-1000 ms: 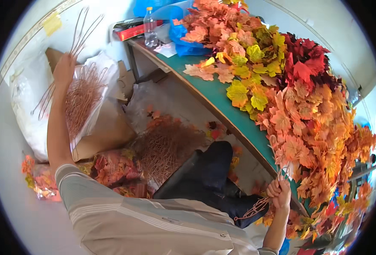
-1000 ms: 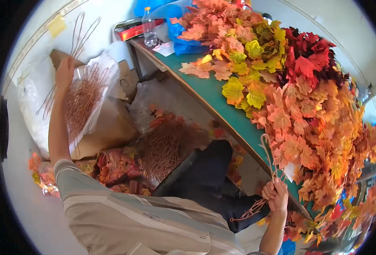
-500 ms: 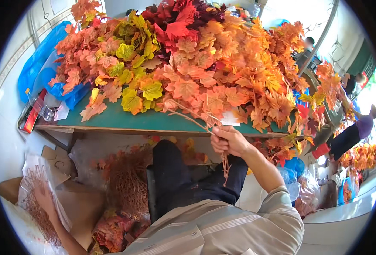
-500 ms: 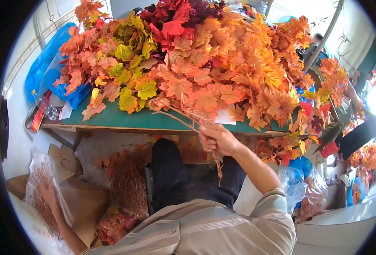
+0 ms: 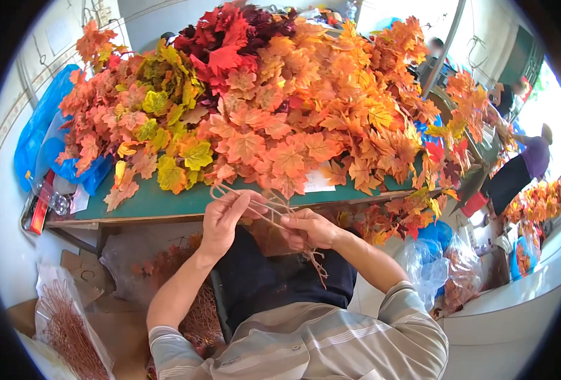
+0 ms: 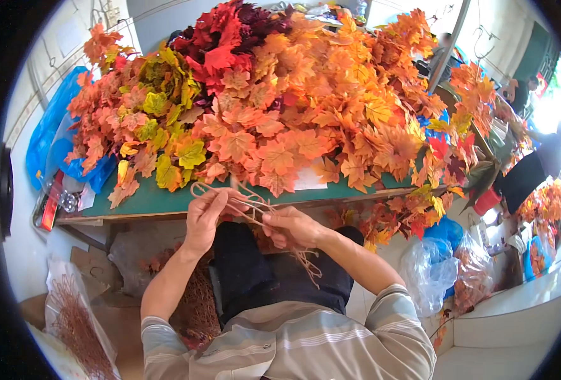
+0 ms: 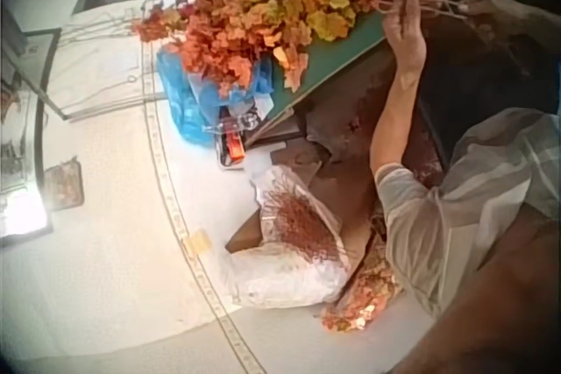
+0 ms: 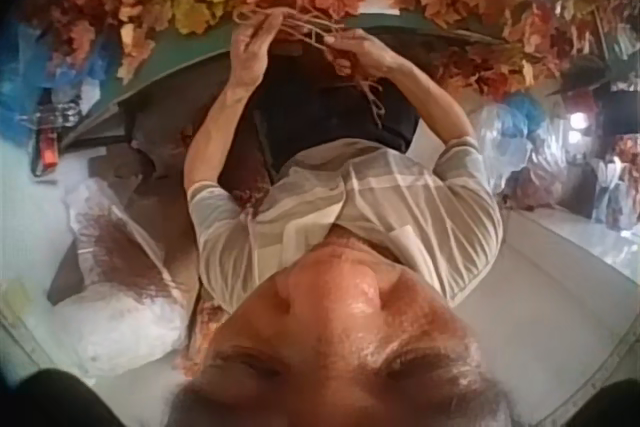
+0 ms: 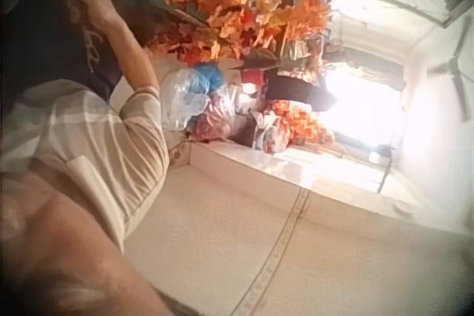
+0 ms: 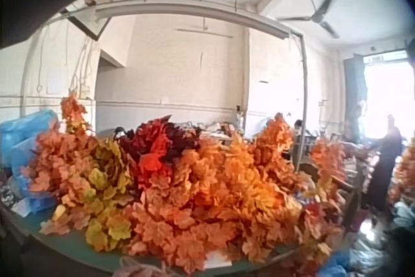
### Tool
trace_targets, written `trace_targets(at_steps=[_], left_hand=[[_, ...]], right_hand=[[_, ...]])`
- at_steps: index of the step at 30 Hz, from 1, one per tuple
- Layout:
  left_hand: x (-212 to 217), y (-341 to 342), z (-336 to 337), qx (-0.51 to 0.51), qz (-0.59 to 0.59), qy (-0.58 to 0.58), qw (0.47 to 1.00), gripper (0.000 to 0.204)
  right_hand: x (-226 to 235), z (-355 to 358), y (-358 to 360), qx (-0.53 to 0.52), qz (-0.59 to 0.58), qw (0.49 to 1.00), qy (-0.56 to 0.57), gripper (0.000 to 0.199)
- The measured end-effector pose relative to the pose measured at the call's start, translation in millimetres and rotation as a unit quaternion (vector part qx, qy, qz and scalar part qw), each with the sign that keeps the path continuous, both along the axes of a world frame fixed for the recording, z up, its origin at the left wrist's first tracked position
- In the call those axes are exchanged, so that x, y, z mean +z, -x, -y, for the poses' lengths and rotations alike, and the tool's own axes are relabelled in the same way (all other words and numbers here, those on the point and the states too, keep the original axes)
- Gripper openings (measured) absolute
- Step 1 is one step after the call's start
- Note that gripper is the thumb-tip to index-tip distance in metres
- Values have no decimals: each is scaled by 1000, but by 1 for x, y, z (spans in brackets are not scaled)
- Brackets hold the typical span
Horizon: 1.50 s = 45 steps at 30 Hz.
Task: The person attaches artificial maple leaves to a plastic branch frame by hand to create a decorative foliage piece.
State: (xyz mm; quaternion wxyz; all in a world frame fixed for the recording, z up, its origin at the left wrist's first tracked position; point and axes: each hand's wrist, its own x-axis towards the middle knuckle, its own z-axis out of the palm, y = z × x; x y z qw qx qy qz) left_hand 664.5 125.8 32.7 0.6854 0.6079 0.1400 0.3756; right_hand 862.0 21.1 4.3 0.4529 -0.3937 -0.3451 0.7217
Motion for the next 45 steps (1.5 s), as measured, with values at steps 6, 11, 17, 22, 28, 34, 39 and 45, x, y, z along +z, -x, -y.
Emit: trace_targets(at_steps=[6,11,17,22,28,34,39,45], left_hand=[[-14,-9,5,24,-26,-59,998,20],[-22,0,-7,-6,-4,-35,999,23],[-28,-6,-8,-194,133,193,953,36],[-46,-9,-25,-255,97,177,946,34],[-78,-23,-47,-152,-15,77,985,30],[-76,-36,-65,-94,36,120,988,27],[-78,-32,-61,-83,30,124,988,23],[-84,-34,-60,-93,27,122,988,23]], right_hand=[[11,1,-4,-113,225,949,-189,25],[0,-12,0,-143,254,924,-249,19],[-1,-14,-5,-94,21,991,-93,22],[-22,-17,-17,-35,76,977,-198,16],[-12,-30,-22,-35,318,914,-250,14],[-29,-70,-40,-73,292,916,-265,10],[-27,-77,-51,-2,241,942,-234,11],[-24,-70,-48,-15,246,939,-240,13]])
